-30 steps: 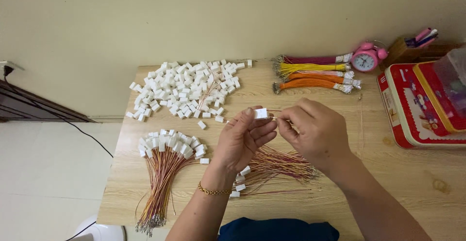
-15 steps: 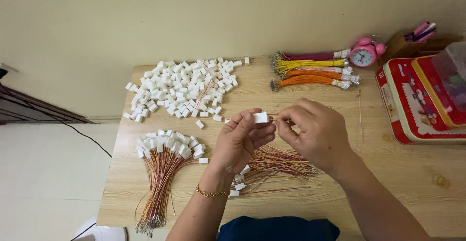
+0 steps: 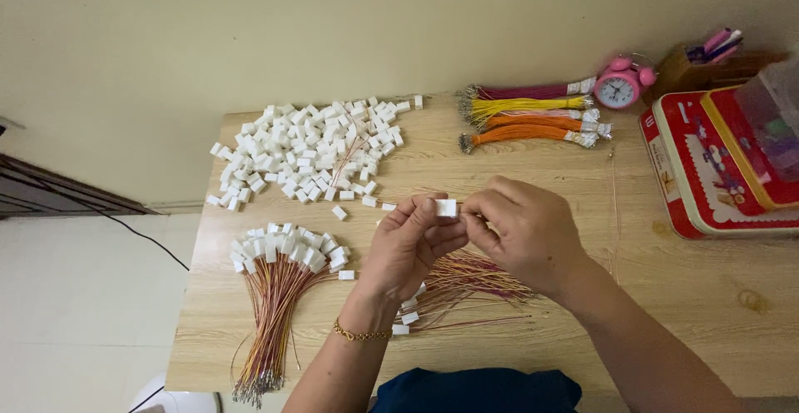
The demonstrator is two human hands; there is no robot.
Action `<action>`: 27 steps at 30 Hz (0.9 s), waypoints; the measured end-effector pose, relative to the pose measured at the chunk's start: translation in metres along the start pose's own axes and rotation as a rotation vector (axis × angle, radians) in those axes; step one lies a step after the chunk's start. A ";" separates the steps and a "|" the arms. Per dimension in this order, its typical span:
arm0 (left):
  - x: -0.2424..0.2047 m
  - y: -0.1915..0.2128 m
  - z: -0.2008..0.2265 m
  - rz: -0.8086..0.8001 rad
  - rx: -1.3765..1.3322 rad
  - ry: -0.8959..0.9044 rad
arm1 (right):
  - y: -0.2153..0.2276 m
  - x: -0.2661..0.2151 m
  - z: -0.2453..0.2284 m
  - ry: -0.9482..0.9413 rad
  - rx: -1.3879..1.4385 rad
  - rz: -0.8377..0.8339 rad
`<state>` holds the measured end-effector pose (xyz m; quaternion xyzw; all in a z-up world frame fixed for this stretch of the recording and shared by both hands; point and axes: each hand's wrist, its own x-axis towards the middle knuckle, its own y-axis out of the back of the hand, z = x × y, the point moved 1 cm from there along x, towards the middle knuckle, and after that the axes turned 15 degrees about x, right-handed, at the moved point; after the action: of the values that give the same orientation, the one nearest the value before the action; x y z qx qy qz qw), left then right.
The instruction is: Inserting electrical wires into white plastic connector housings to assemble wire harnesses.
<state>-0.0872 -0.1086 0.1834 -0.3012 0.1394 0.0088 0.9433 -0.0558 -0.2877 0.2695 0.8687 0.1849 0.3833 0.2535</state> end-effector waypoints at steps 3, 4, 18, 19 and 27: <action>0.001 0.003 -0.002 0.007 0.029 -0.007 | 0.002 -0.001 0.002 -0.040 0.035 -0.064; 0.001 0.005 -0.001 0.004 0.050 -0.019 | 0.001 -0.002 0.003 -0.056 0.060 -0.096; -0.006 0.037 0.002 0.101 0.272 -0.103 | -0.017 -0.019 0.038 -0.373 0.192 -0.238; -0.006 0.042 0.000 0.113 0.324 -0.116 | -0.024 -0.023 0.046 -0.496 0.305 -0.366; -0.004 0.142 -0.043 0.292 1.325 -0.302 | -0.058 -0.114 0.108 -0.827 0.298 -0.460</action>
<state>-0.1167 -0.0163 0.0703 0.3645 0.0217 0.0904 0.9265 -0.0540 -0.3322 0.1086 0.9114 0.3086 -0.0897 0.2569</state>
